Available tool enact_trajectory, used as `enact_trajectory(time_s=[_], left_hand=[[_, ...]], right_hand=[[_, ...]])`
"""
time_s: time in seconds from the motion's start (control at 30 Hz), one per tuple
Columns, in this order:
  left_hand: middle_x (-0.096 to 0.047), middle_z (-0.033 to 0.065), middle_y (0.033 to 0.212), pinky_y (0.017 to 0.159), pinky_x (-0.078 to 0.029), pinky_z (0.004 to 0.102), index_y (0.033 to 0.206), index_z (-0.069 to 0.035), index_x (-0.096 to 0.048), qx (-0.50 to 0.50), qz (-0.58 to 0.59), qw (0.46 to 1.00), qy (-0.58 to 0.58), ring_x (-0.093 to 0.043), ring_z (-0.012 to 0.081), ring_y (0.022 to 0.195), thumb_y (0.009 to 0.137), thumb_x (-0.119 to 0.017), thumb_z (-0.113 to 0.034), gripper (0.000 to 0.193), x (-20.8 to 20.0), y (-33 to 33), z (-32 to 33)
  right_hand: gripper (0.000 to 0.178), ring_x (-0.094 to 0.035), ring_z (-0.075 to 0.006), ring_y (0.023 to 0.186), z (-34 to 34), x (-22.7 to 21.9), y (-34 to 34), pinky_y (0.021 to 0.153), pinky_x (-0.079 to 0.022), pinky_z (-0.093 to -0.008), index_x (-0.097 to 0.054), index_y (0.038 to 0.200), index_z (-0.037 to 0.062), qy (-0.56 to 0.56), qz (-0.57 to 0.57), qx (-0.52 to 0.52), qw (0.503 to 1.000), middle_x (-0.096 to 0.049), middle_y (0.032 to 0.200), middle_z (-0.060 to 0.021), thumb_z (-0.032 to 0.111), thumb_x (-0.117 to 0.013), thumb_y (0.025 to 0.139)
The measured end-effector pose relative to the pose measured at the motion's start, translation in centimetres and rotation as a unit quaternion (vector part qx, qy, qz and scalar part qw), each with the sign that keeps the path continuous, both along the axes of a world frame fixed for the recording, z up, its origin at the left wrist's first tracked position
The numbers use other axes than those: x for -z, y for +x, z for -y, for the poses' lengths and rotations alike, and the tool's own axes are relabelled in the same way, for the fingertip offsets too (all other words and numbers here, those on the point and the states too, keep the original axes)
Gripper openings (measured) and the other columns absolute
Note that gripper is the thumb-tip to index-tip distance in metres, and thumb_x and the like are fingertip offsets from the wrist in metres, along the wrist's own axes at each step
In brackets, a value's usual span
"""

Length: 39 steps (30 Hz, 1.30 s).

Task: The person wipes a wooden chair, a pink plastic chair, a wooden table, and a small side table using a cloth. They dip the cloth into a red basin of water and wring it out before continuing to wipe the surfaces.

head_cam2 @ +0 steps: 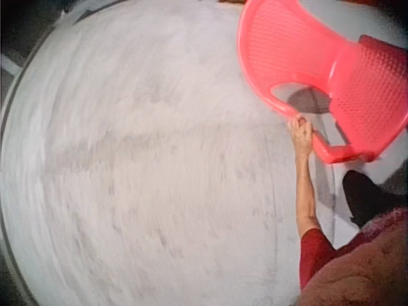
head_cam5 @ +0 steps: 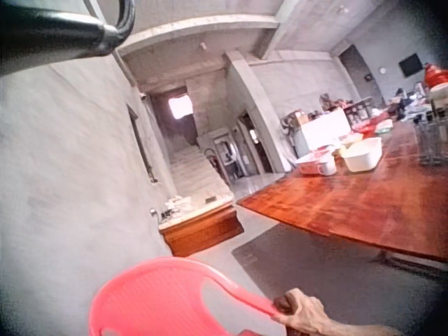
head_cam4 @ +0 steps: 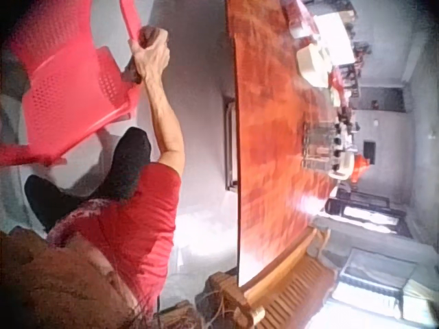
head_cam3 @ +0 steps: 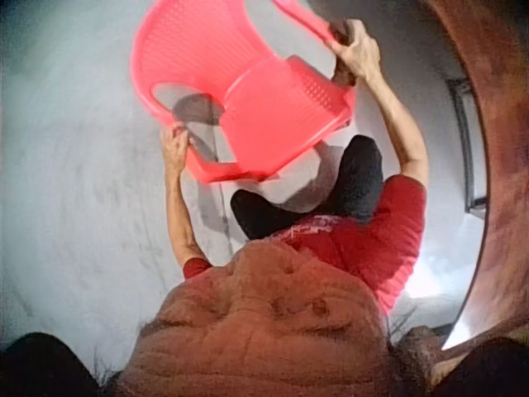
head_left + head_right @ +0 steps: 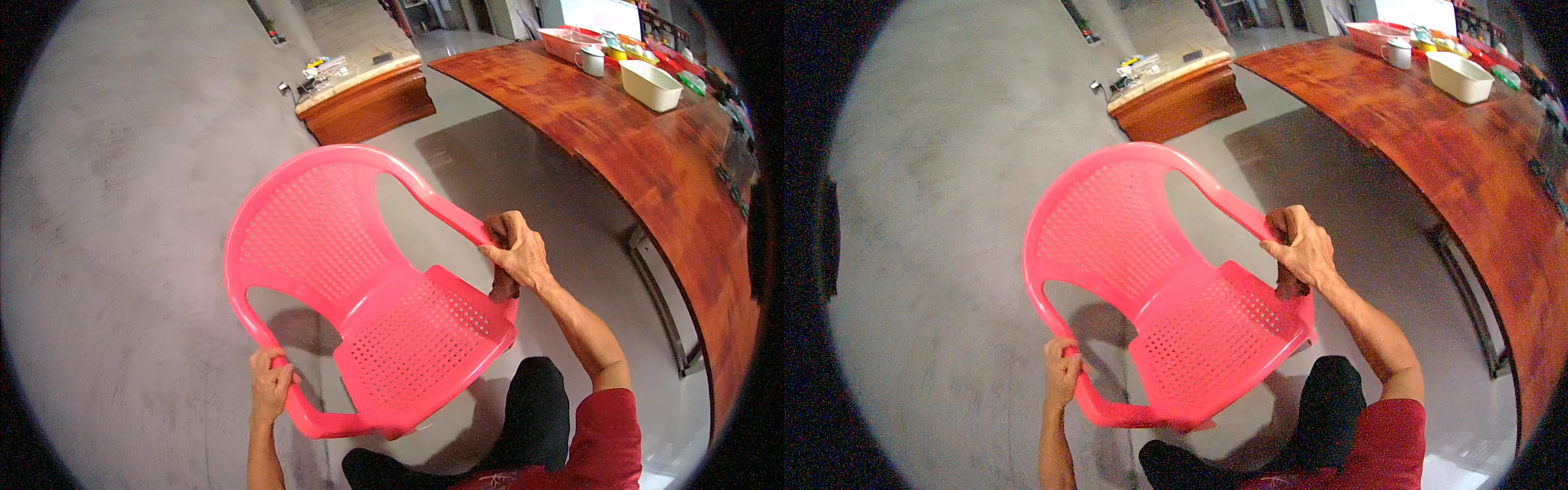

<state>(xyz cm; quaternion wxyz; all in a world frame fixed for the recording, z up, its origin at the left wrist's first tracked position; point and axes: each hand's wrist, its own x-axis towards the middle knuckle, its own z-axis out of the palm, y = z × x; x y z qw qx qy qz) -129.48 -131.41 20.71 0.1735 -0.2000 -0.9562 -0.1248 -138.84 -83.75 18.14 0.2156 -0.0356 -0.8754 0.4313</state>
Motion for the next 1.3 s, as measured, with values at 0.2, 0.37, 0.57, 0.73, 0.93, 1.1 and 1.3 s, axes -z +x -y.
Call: enact_trajectory(time_s=[0.2,0.37,0.57,0.73,0.93,1.1,1.3], left_hand=[[-0.030,0.0186,0.136,0.101,-0.035,0.0414,0.134,-0.012,-0.042,-0.143,0.269,0.871,0.385,-0.047,0.0302,0.110,0.091,-0.048,-0.009,0.044,-0.1,-0.2,0.9],[-0.034,0.0188,0.138,0.101,-0.036,0.0396,0.142,-0.010,-0.028,-0.213,0.213,0.921,0.249,-0.044,0.0304,0.120,0.091,-0.045,-0.005,0.054,0.5,-1.8,0.6],[-0.041,0.0196,0.137,0.100,-0.037,0.0354,0.144,-0.009,-0.022,-0.197,0.130,0.947,0.218,-0.045,0.0296,0.122,0.088,-0.051,-0.007,0.063,0.5,-1.3,1.2],[-0.046,0.0196,0.133,0.098,-0.038,0.0356,0.145,-0.010,-0.021,-0.182,0.128,0.950,0.221,-0.049,0.0301,0.118,0.087,-0.053,-0.007,0.066,1.3,-2.5,-0.1],[-0.048,0.0203,0.131,0.096,-0.039,0.0372,0.145,-0.012,-0.021,-0.197,0.100,0.955,0.200,-0.051,0.0313,0.115,0.088,-0.052,-0.008,0.065,2.2,-1.7,1.4],[-0.046,0.0197,0.133,0.098,-0.037,0.0369,0.145,-0.012,-0.019,-0.221,0.118,0.953,0.172,-0.049,0.0307,0.118,0.089,-0.050,-0.010,0.064,1.7,-1.7,1.2],[-0.038,0.0186,0.139,0.100,-0.035,0.0353,0.145,-0.007,-0.017,-0.187,0.124,0.951,0.214,-0.045,0.0284,0.121,0.089,-0.052,-0.011,0.067,2.6,-2.1,2.1]], right_hand=[[0.054,-0.055,-0.0406,0.097,0.5,0.1,5.6,0.078,-0.048,-0.0470,-0.048,0.114,0.0063,0.041,-0.049,-0.044,0.997,-0.054,0.106,-0.0212,0.032,-0.070,0.073],[0.048,-0.057,-0.0332,0.097,0.2,1.7,8.0,0.080,-0.049,-0.0405,-0.050,0.113,0.0046,0.002,-0.081,-0.054,0.995,-0.056,0.102,-0.0176,0.028,-0.070,0.075],[0.044,-0.049,-0.0203,0.113,0.0,-1.0,1.1,0.097,-0.037,-0.0331,-0.047,0.122,0.0020,-0.301,-0.019,-0.160,0.940,-0.054,0.120,-0.0114,0.035,-0.048,0.093],[0.048,-0.045,-0.0236,0.118,2.3,-4.4,-10.4,0.101,-0.033,-0.0336,-0.047,0.128,0.0031,-0.236,0.006,-0.220,0.946,-0.049,0.126,-0.0154,0.034,-0.042,0.091],[0.031,-0.058,-0.0197,0.077,1.7,-1.3,-8.3,0.071,-0.050,-0.0361,-0.052,0.107,0.0053,-0.422,0.136,-0.274,0.854,-0.056,0.089,-0.0081,0.031,-0.045,0.091],[0.038,-0.060,-0.0180,0.089,-1.0,1.6,-1.1,0.067,-0.052,-0.0353,-0.051,0.114,0.0075,-0.506,0.198,-0.380,0.748,-0.057,0.111,-0.0116,0.038,-0.051,0.091],[0.047,-0.049,-0.0271,0.116,-2.8,3.6,9.3,0.100,-0.037,-0.0388,-0.041,0.128,-0.0016,-0.194,0.029,-0.134,0.971,-0.050,0.122,-0.0193,0.027,-0.051,0.093]])
